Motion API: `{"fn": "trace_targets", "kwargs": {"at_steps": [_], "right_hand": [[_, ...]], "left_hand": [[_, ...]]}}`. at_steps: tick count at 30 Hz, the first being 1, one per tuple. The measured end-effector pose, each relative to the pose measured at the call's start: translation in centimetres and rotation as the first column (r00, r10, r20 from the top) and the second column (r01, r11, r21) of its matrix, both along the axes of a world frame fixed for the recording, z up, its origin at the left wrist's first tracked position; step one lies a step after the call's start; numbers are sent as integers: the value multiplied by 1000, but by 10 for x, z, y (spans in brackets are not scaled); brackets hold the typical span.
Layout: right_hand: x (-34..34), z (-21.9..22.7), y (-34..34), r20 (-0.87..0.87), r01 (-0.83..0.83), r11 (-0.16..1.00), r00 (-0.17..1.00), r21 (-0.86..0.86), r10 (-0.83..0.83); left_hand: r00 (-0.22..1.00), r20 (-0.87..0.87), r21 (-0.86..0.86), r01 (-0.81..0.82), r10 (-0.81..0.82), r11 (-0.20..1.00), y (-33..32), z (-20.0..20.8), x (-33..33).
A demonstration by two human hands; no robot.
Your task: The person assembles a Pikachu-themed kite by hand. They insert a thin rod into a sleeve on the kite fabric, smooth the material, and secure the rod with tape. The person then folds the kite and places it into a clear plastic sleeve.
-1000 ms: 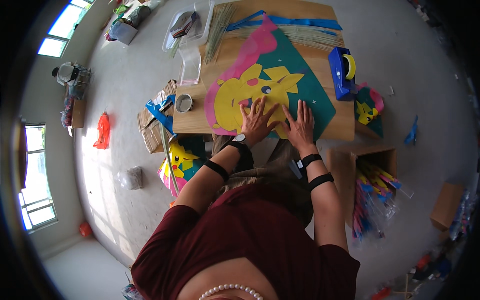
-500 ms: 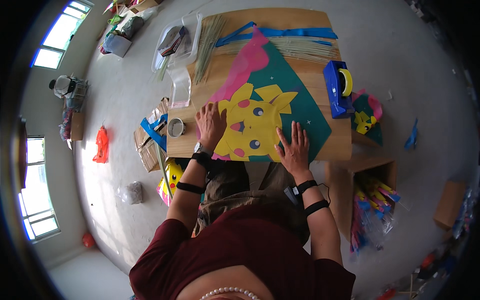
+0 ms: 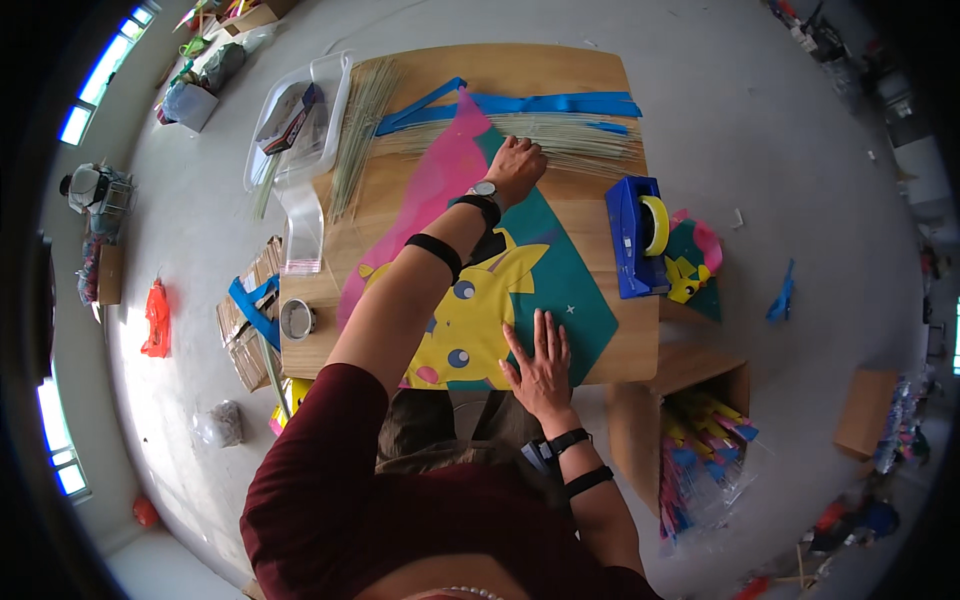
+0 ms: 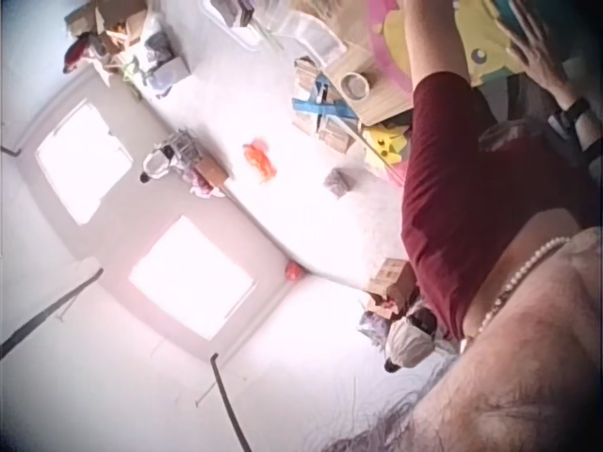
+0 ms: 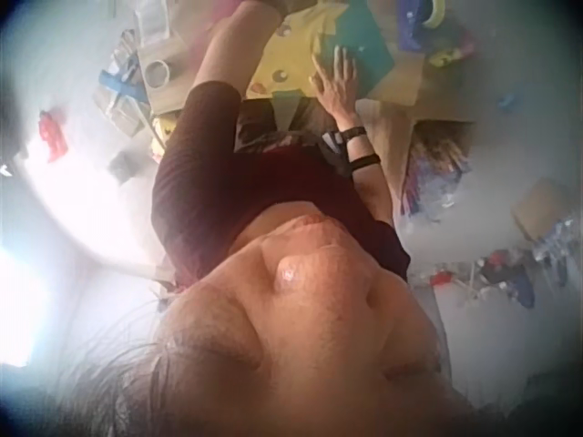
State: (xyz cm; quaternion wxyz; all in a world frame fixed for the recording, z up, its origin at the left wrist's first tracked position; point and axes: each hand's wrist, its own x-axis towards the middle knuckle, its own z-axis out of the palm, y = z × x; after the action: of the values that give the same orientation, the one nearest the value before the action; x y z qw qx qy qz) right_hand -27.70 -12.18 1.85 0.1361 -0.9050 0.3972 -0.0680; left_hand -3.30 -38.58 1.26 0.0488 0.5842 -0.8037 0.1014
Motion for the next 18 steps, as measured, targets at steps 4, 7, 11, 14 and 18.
{"fn": "trace_targets", "kwargs": {"at_steps": [4,7,11,14,18], "right_hand": [[0,-2,-1,16,4,1000,1000,22,-4],[1,-2,-2,21,3,999,1000,34,-4],[1,0,-1,12,5,1000,1000,28,-5],[1,0,-1,31,11,999,999,41,-13],[-1,1,0,26,5,999,1000,32,-6]], "left_hand": [[990,102,-30,98,-94,995,-14,-3,4],[969,192,-32,167,-158,985,-19,-1,7],[956,218,-69,213,-194,975,-24,5,7],[969,199,-80,163,-144,983,-28,19,2],[987,137,-70,98,-88,993,-41,52,9]]}}
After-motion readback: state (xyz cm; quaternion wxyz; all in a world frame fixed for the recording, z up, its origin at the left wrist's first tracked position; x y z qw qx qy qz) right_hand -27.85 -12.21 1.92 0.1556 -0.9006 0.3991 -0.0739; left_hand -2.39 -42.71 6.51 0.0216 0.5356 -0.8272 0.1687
